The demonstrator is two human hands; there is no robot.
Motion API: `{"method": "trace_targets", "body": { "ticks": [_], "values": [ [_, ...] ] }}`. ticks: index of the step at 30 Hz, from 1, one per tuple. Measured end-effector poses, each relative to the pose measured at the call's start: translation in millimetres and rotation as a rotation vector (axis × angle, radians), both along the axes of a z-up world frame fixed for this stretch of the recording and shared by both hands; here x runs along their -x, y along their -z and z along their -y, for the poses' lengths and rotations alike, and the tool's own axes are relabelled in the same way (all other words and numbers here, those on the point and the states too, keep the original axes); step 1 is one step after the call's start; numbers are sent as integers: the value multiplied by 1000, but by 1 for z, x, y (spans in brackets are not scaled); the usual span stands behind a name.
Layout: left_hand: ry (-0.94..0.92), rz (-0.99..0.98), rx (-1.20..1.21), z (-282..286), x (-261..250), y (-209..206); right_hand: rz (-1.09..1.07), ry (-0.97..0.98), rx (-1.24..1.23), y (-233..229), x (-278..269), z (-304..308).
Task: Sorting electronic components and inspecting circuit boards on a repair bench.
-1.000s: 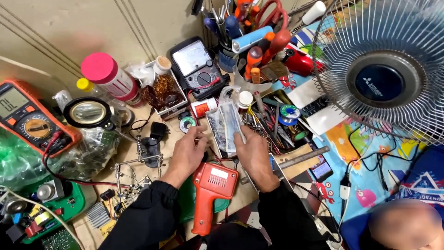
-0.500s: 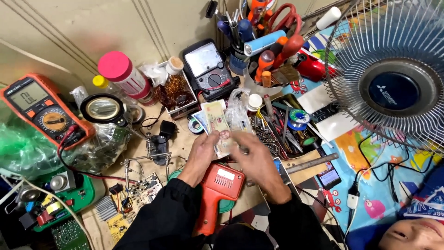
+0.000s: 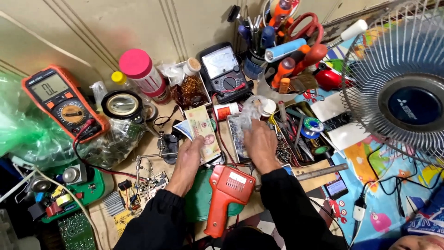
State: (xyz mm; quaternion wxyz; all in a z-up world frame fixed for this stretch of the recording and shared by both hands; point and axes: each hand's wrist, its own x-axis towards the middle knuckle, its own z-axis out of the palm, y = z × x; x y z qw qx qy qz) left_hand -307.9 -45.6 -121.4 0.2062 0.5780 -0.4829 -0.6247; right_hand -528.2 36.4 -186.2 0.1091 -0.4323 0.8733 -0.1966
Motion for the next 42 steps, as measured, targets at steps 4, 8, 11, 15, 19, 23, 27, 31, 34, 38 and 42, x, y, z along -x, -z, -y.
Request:
{"method": "trace_targets", "body": {
  "ticks": [4, 8, 11, 15, 19, 23, 27, 31, 34, 38, 42],
  "values": [
    [43, -19, -5, -1, -5, 1, 148, 109, 113, -4, 5, -11],
    [62, -39, -15, -2, -8, 4, 262, 145, 323, -66, -18, -16],
    [59, -58, -31, -2, -5, -12, 140, -12, 375, -94, -22, -5],
    [50, -84, -75, 3, -7, -13, 12, -248, 199, -68, 20, 15],
    [58, -100, -111, 9, -7, 5, -103, -257, -185, -40, 53, 24],
    [45, -102, -141, 11, -9, 6, 120, -156, -132, -46, 48, 12],
    [33, -135, -98, 3, -5, -10, 352, -9, 43, -102, 15, -1],
    [62, -131, -24, 1, -7, -4, 428, 102, 354, -122, 8, -19],
    [80, -127, 22, -5, -3, -22, 415, 137, 560, -146, 8, -36],
    [99, -185, 68, -5, -2, -30, 368, 199, 789, -189, 14, -72],
    [227, -29, -5, 3, 11, -47, 475, 211, 748, -228, 17, -120]
  ]
}}
